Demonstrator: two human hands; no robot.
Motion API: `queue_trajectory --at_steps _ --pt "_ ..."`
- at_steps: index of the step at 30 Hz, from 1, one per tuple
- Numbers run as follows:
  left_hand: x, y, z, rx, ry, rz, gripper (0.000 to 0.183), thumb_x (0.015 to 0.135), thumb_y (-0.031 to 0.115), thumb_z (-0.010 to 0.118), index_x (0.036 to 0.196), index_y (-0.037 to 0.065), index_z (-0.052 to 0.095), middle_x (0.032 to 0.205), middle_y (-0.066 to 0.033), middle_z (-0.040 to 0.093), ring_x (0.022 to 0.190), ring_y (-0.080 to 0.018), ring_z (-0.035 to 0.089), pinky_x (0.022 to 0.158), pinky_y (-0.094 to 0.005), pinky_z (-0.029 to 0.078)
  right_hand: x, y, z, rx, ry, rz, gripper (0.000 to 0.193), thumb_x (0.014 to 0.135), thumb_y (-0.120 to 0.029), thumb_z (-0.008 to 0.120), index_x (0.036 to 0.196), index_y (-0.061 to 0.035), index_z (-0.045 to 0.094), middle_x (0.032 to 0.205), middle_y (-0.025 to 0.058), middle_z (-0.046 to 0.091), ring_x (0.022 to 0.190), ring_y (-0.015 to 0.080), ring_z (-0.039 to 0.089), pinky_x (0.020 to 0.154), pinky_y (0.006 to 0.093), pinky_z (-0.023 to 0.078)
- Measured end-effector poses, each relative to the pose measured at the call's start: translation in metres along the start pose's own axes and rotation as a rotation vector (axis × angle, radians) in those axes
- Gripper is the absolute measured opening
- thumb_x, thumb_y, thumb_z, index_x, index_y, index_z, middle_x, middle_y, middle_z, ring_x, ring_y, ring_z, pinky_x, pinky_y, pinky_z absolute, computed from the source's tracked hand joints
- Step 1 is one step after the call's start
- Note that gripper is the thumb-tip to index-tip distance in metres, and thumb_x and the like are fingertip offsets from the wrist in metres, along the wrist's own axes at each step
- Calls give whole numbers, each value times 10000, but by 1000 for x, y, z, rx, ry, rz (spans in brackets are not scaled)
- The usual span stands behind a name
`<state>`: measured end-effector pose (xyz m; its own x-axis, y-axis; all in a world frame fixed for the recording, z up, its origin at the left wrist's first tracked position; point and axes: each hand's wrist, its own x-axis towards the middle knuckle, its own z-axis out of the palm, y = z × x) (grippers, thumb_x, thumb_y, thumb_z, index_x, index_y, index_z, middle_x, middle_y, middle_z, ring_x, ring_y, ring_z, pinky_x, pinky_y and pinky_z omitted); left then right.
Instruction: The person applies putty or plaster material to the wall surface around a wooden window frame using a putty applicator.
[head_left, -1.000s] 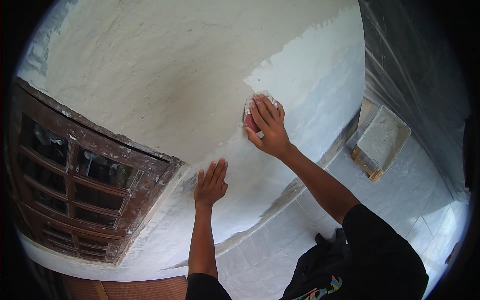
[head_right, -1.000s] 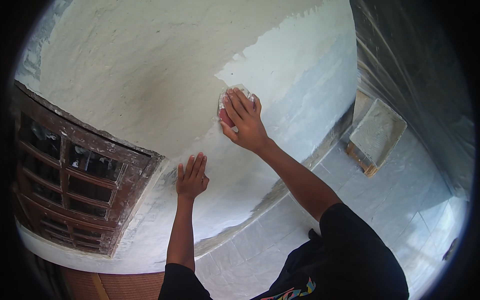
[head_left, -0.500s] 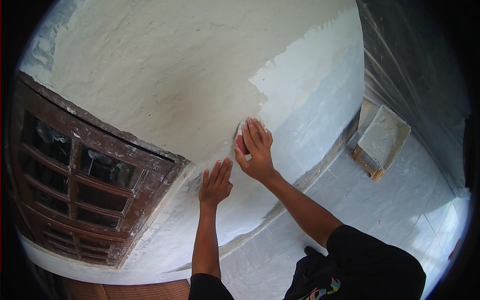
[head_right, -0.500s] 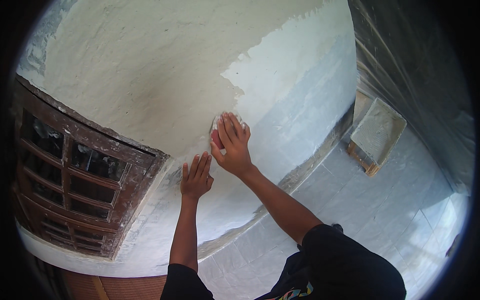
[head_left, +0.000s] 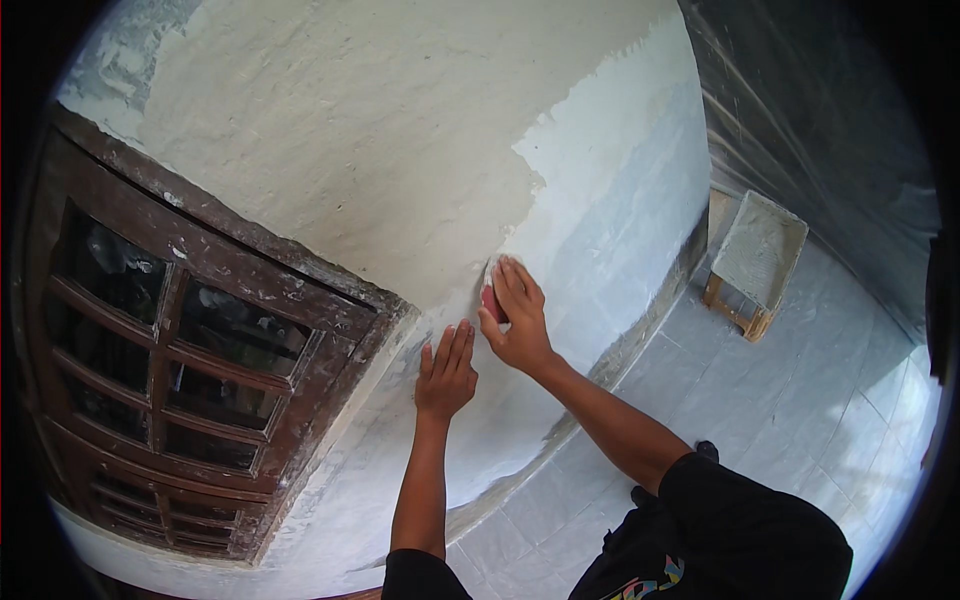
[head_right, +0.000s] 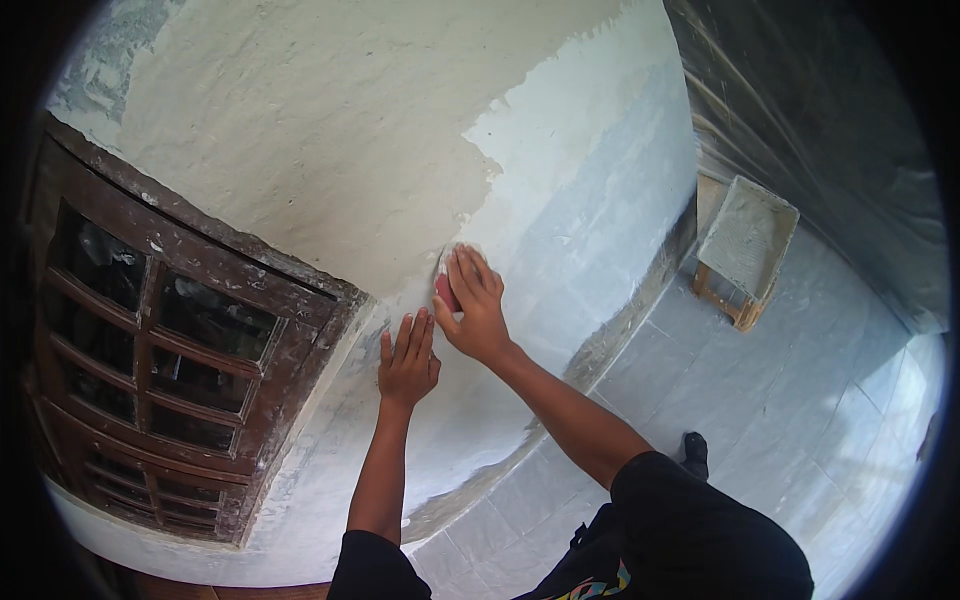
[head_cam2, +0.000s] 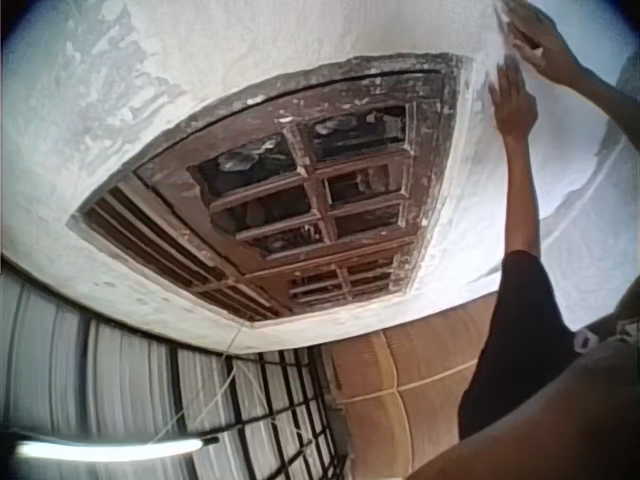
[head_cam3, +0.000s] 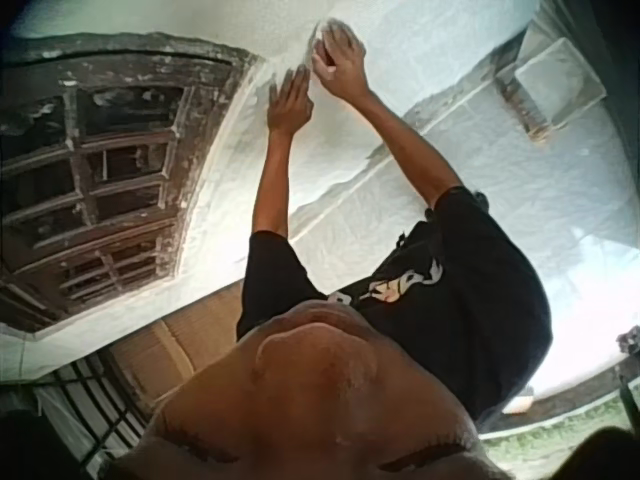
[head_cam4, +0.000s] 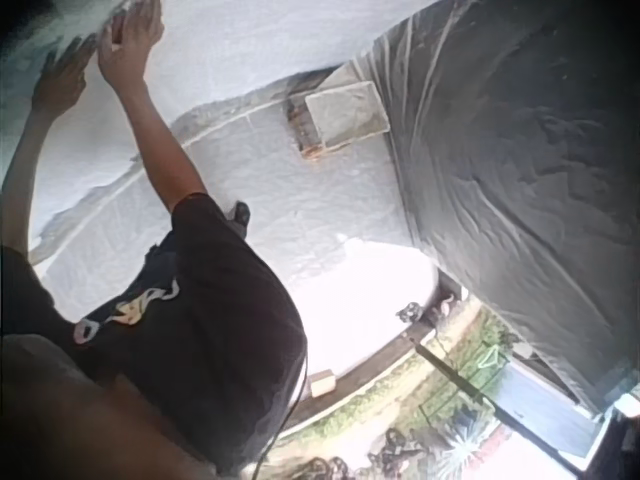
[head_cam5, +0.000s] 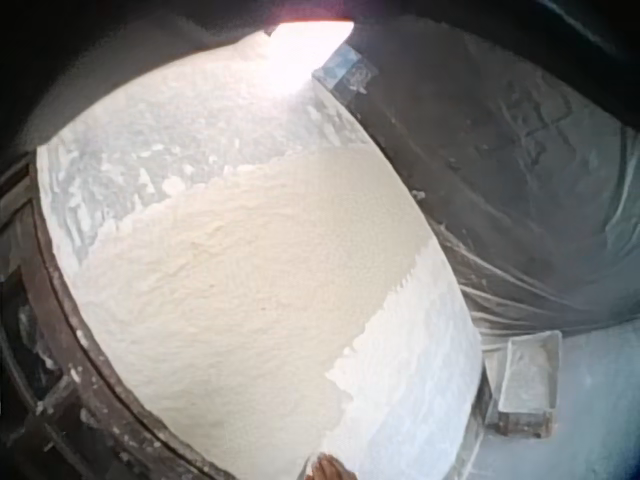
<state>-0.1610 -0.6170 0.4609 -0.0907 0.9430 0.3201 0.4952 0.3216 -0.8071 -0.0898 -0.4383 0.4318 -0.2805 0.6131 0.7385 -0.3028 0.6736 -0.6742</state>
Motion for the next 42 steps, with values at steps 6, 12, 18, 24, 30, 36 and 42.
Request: queue_trajectory --at_steps 6,12,18,24,30,36,42 --pt "2 1 -2 16 21 4 627 854 298 497 1462 155 548 1629 5 388 1514 -165 321 1257 -505 63 88 6 -35 46 261 42 580 878 -106 670 1382 124 501 1451 313 501 1371 473 443 1136 493 357" --pt "3 4 2 -27 55 3 639 855 274 500 1472 111 529 1621 -20 399 1508 -195 335 1249 -516 108 71 13 -3 -35 272 53 576 872 -113 671 1364 141 511 1426 329 516 1344 492 467 1129 504 379" --pt "0 1 0 -50 56 -3 636 840 262 515 1456 113 548 1613 -20 410 1498 -195 352 1244 -512 130 53 -14 -12 73 229 -1 541 897 -99 648 1380 110 526 1422 305 537 1366 450 469 1116 466 404" --pt "7 5 0 -44 92 6 631 839 258 519 1452 110 551 1600 -25 429 1495 -194 359 1243 -514 133 108 -3 -10 21 340 71 529 883 -137 661 1333 118 550 1410 295 550 1354 441 470 1103 498 387" --pt "-14 0 17 -93 63 -14 622 846 242 512 1452 103 549 1601 -28 428 1496 -194 359 1243 -510 135 -23 -37 3 33 -103 -115 594 868 -175 676 1388 72 531 1464 263 510 1402 419 432 1119 496 321" --pt "11 6 -3 -46 97 7 625 848 246 509 1455 104 548 1606 -27 422 1490 -195 373 1243 -509 136 114 10 -21 -35 377 -58 583 872 -149 673 1386 80 521 1447 249 527 1363 424 456 1100 503 353" --pt "-20 2 20 -98 37 -16 605 861 258 495 1445 111 559 1597 -25 435 1488 -194 374 1245 -512 120 1 -35 13 -44 -97 -177 628 875 -260 671 1415 26 523 1500 209 489 1444 372 398 1115 566 262"
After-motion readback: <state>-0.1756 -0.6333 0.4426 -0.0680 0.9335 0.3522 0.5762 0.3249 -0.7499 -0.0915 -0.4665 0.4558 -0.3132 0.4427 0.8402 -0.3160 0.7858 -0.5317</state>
